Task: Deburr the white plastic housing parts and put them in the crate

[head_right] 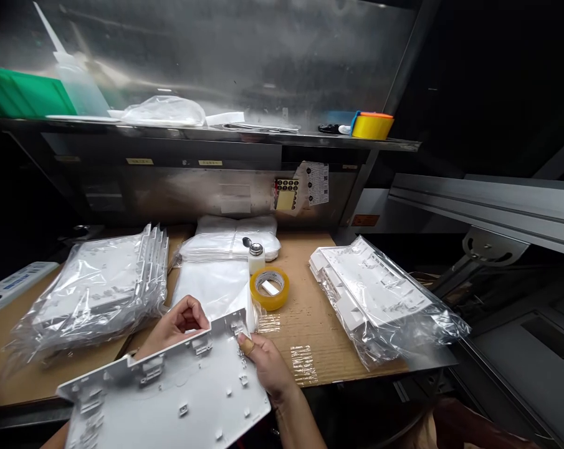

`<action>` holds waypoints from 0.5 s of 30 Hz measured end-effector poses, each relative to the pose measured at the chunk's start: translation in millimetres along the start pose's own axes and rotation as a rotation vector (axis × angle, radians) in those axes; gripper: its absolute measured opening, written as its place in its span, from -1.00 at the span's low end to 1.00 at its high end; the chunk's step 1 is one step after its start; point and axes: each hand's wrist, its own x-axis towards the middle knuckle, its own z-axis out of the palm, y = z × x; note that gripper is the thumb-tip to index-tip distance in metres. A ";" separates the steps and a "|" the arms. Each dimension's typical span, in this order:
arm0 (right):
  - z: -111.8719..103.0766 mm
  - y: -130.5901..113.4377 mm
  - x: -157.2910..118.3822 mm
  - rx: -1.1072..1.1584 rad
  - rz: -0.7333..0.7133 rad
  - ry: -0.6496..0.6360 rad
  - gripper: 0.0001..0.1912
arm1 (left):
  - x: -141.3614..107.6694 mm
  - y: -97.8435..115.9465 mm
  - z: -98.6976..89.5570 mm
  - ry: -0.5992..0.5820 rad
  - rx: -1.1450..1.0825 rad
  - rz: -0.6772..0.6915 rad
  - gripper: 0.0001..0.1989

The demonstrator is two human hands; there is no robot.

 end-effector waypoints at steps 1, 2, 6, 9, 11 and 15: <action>-5.1 -0.4 -3.2 -0.013 0.002 0.011 -0.47 | -0.9 0.7 -4.6 0.014 0.008 0.010 -0.55; -10.0 -0.6 -6.7 -0.021 0.001 0.029 -0.47 | -1.5 0.9 -8.8 0.024 0.017 0.015 -0.59; -17.6 0.0 -15.1 -0.011 0.012 0.100 -0.46 | -1.4 -4.1 -13.9 0.003 0.061 0.008 -0.62; -6.4 3.5 -10.1 -0.011 0.029 0.017 -0.45 | 1.6 -12.1 -3.8 -0.047 0.063 0.008 -0.61; 2.9 5.9 -3.8 0.000 0.031 -0.036 -0.45 | 4.5 -17.0 2.9 -0.068 0.063 0.019 -0.57; 5.7 6.5 1.3 0.032 0.032 0.006 -0.46 | 8.2 -20.3 -0.7 -0.037 0.068 0.063 -0.56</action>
